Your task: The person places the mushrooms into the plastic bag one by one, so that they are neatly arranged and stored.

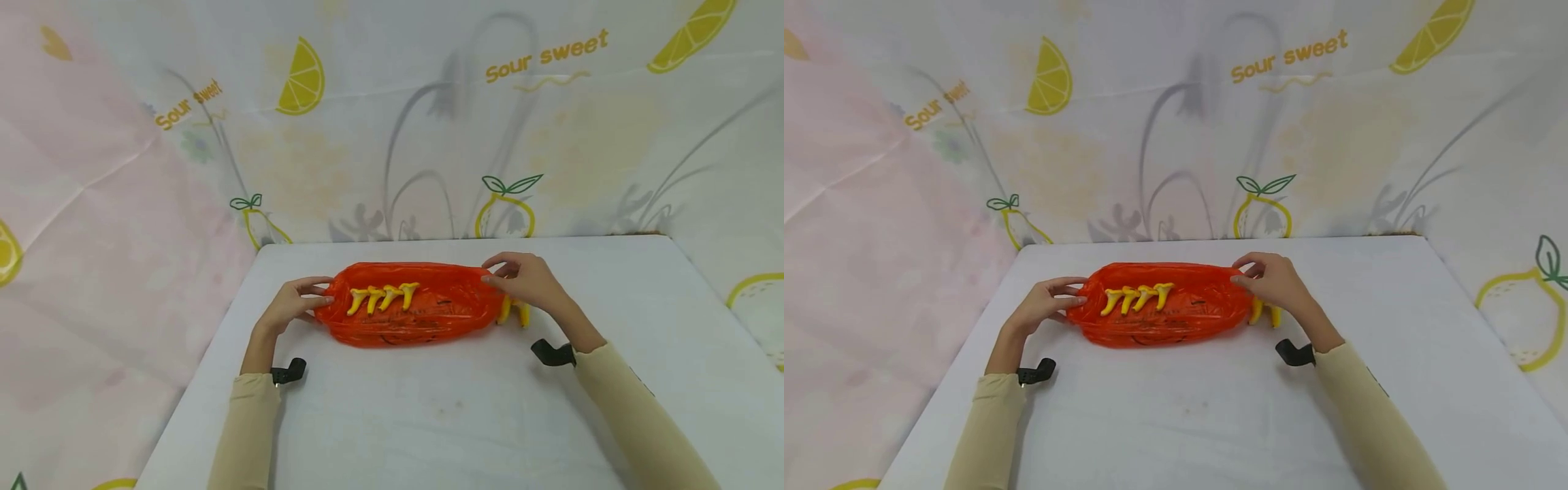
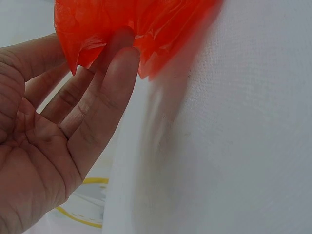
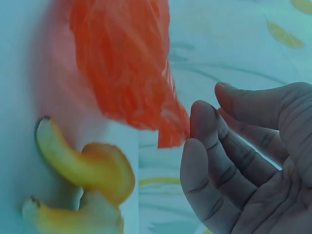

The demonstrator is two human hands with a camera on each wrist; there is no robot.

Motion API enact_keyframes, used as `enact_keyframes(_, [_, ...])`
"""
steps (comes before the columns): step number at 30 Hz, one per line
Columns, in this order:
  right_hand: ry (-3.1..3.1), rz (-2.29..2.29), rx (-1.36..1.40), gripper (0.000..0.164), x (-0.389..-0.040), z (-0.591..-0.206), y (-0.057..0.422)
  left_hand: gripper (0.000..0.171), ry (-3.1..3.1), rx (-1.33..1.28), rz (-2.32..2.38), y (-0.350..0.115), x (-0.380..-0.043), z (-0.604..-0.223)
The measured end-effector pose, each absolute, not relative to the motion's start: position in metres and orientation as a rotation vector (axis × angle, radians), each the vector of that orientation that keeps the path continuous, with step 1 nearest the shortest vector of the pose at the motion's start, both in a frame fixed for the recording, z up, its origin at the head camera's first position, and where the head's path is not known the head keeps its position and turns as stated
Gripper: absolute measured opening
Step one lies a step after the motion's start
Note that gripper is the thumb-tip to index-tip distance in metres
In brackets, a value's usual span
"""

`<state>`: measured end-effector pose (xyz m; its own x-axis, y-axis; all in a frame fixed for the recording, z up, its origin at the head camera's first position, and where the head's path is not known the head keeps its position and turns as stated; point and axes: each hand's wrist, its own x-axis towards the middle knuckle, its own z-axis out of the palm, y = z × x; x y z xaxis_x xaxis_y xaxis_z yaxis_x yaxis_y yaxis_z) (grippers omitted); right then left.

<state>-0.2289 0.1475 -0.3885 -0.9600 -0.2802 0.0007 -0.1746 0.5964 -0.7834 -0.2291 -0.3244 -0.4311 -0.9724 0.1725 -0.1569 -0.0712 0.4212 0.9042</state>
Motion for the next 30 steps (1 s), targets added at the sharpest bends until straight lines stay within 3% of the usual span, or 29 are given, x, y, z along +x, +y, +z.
enact_keyframes(11, [2.681, -1.317, -0.371, 0.042, -0.228, -0.398, 0.185, 0.052, 2.437, 0.096, 1.58, -0.323, -0.226, -0.427])
enact_keyframes(30, [2.631, -1.126, -0.317, 0.035, -0.219, -0.419, 0.215, 0.053, 2.434, 0.093, 1.582, -0.325, -0.228, -0.427])
